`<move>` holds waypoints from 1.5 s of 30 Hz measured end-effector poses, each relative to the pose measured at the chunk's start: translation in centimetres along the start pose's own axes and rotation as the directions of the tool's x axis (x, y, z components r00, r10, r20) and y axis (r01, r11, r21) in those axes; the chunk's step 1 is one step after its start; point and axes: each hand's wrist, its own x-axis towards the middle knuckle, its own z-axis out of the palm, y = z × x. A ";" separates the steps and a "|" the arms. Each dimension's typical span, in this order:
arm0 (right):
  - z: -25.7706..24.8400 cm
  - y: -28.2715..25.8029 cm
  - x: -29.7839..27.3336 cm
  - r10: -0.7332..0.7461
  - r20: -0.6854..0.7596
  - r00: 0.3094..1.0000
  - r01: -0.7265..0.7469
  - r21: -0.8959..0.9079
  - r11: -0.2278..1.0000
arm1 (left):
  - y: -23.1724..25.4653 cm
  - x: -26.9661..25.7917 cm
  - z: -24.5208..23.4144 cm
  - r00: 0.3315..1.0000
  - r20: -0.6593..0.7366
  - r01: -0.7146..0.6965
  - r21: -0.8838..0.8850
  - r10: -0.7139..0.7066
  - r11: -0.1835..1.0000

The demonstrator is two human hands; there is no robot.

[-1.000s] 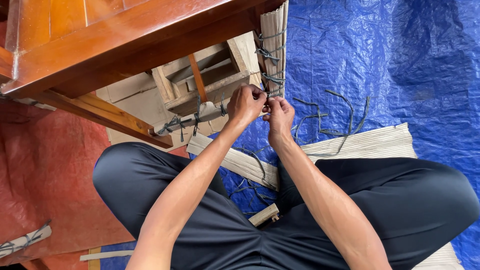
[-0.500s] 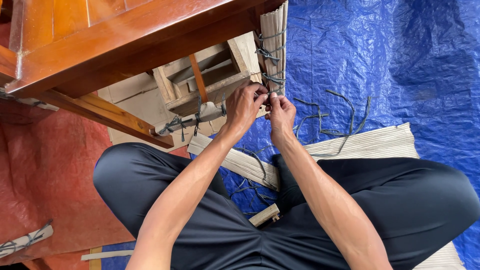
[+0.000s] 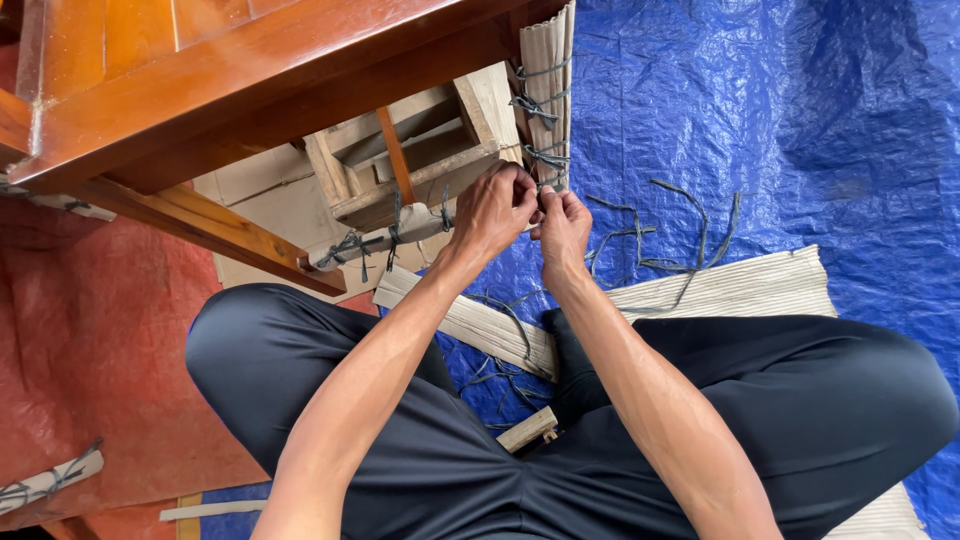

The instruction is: Wrapping the legs of a wooden chair with cardboard protective sleeves and securing them with plastic ties.

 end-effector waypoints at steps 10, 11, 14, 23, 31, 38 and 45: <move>-0.6 0.1 1.1 -0.015 -0.070 0.997 0.001 -0.198 0.980 | 0.4 0.2 0.0 0.990 -0.106 0.077 -0.126 -0.091 0.989; -0.8 0.4 1.4 -0.015 -0.091 0.996 -0.008 -0.243 0.970 | 0.4 0.3 0.0 0.988 -0.122 0.083 -0.128 -0.099 0.988; -1.6 1.7 3.2 -0.020 -0.131 0.991 -0.037 -0.416 0.909 | 0.5 0.5 -0.1 0.983 -0.151 0.090 -0.123 -0.108 0.988; -4.6 0.1 4.5 0.120 -0.013 0.993 -0.121 -0.066 0.990 | 0.1 0.4 -1.1 0.989 -0.134 0.032 -0.211 -0.062 0.977; -20.0 12.3 13.1 -0.098 -0.527 0.844 -0.182 -0.453 0.873 | -3.3 0.4 -0.8 0.977 -0.211 -0.080 -0.294 0.017 0.952; -26.4 16.4 14.0 -0.232 -0.740 0.631 -0.348 -0.538 0.768 | -4.2 -2.4 -3.1 0.963 -0.270 -0.104 -0.369 0.000 0.923; -27.2 14.7 11.6 -0.333 -0.690 0.643 -0.275 -0.614 0.740 | -4.6 -7.2 -4.5 0.959 -0.283 -0.063 -0.322 -0.032 0.945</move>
